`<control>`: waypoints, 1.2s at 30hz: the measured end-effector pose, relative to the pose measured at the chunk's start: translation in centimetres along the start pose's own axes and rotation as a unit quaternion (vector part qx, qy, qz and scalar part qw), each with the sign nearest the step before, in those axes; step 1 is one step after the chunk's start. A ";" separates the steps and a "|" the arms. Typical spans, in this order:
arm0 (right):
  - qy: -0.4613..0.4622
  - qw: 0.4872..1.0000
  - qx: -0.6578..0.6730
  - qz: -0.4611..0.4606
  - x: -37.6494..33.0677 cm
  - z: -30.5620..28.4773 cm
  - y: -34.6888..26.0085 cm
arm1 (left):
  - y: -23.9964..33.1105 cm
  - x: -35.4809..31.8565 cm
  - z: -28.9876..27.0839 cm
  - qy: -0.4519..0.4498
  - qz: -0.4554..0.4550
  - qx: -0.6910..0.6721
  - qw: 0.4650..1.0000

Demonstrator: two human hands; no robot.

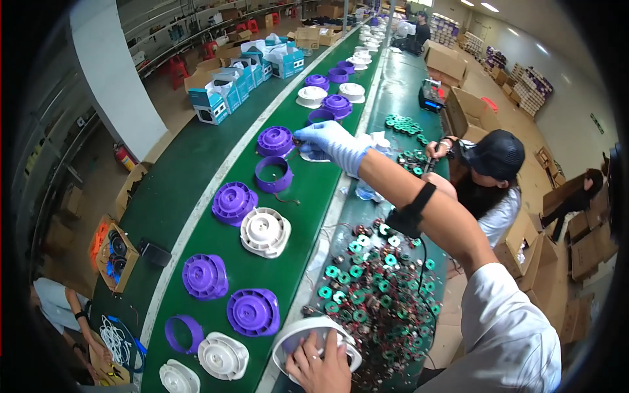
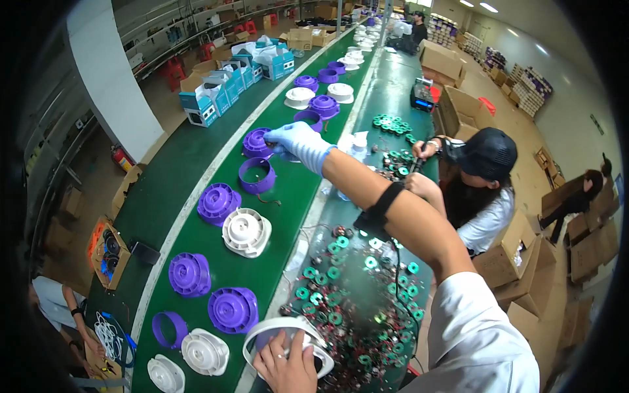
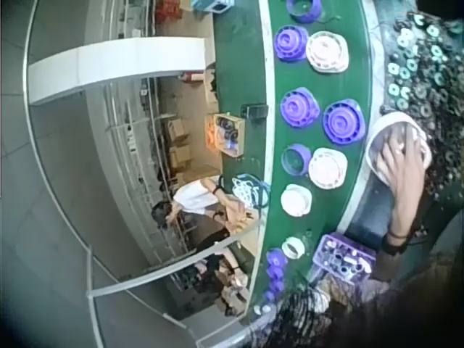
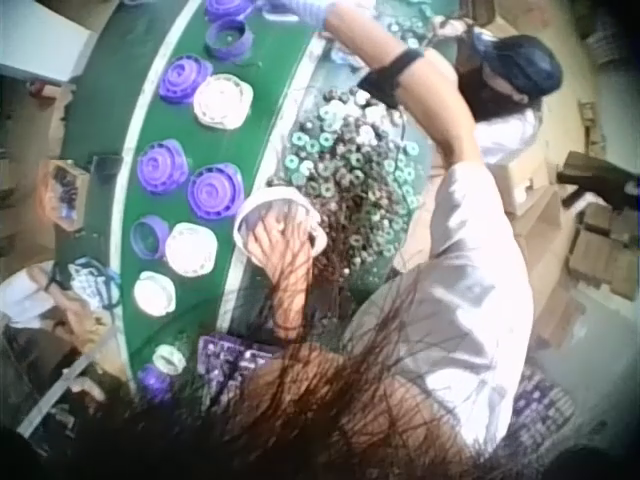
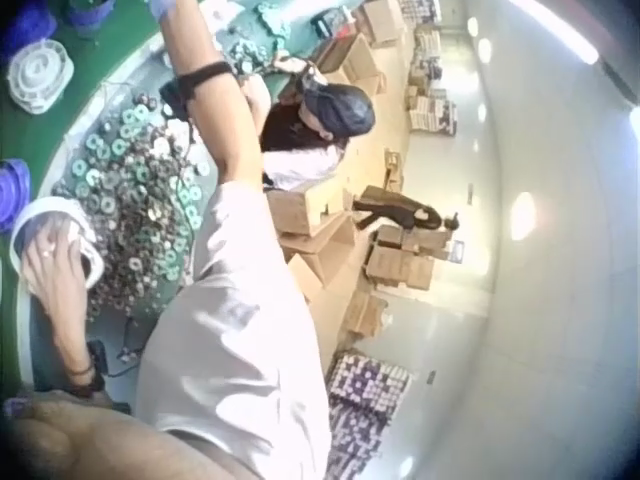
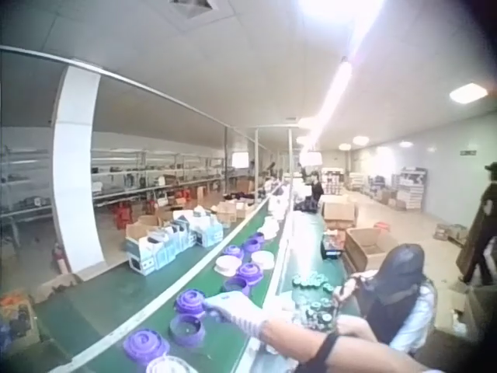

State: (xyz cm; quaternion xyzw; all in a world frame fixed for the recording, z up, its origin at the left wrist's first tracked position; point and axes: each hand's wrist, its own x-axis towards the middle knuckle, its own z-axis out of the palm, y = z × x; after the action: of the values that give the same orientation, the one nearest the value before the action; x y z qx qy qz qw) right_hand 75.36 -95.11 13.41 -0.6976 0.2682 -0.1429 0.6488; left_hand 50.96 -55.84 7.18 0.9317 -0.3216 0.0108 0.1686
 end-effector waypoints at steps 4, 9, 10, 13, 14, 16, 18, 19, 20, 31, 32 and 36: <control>-0.086 0.992 0.091 0.028 -11.4 -3.0 -1.6 | 0.6 -0.9 -1.5 0.019 0.045 -0.022 0.999; -0.101 0.991 -0.064 0.060 -22.7 -9.6 -1.8 | 1.3 -2.2 0.3 0.044 0.079 -0.019 0.996; -0.100 0.992 -0.072 0.035 -24.6 -10.4 -1.3 | 1.3 -2.7 0.5 0.056 0.086 -0.006 0.995; -0.132 0.930 -0.342 -0.008 -28.7 -12.5 1.0 | 1.2 -3.8 -0.1 0.088 0.106 0.008 0.990; -0.147 0.856 -0.495 0.011 -30.4 -12.6 1.5 | 1.2 -4.2 0.0 0.083 0.097 0.013 0.992; -0.218 0.776 -0.591 -0.019 -31.2 -14.9 5.9 | 1.2 -5.1 1.3 0.142 0.110 0.042 0.983; -0.149 0.789 -0.591 -0.078 -33.8 -14.4 9.0 | 1.1 -6.9 2.3 0.186 0.111 0.061 0.974; -0.119 0.796 -0.590 -0.064 -33.3 -14.5 10.7 | 1.5 -8.3 2.7 0.220 0.100 0.078 0.967; -0.094 0.800 -0.590 -0.049 -31.8 -15.4 13.0 | 2.4 -10.1 2.4 0.250 0.090 0.081 0.961; -0.001 0.899 -0.266 -0.349 -36.3 -20.5 6.1 | 11.6 -30.8 -1.2 0.185 0.043 -0.081 0.979; -0.007 0.904 -0.265 -0.336 -37.2 -20.4 4.6 | 11.7 -31.1 -0.3 0.182 0.052 -0.075 0.979; 0.056 0.879 -0.203 -0.428 -37.4 -21.0 2.2 | 13.6 -30.3 3.7 0.156 0.066 -0.109 0.979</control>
State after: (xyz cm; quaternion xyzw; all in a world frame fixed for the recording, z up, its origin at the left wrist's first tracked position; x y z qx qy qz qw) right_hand 32.94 -91.62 19.22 -0.8519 0.0021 -0.3877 0.3521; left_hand 18.42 -49.04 4.01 0.8714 -0.3510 0.1323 0.3161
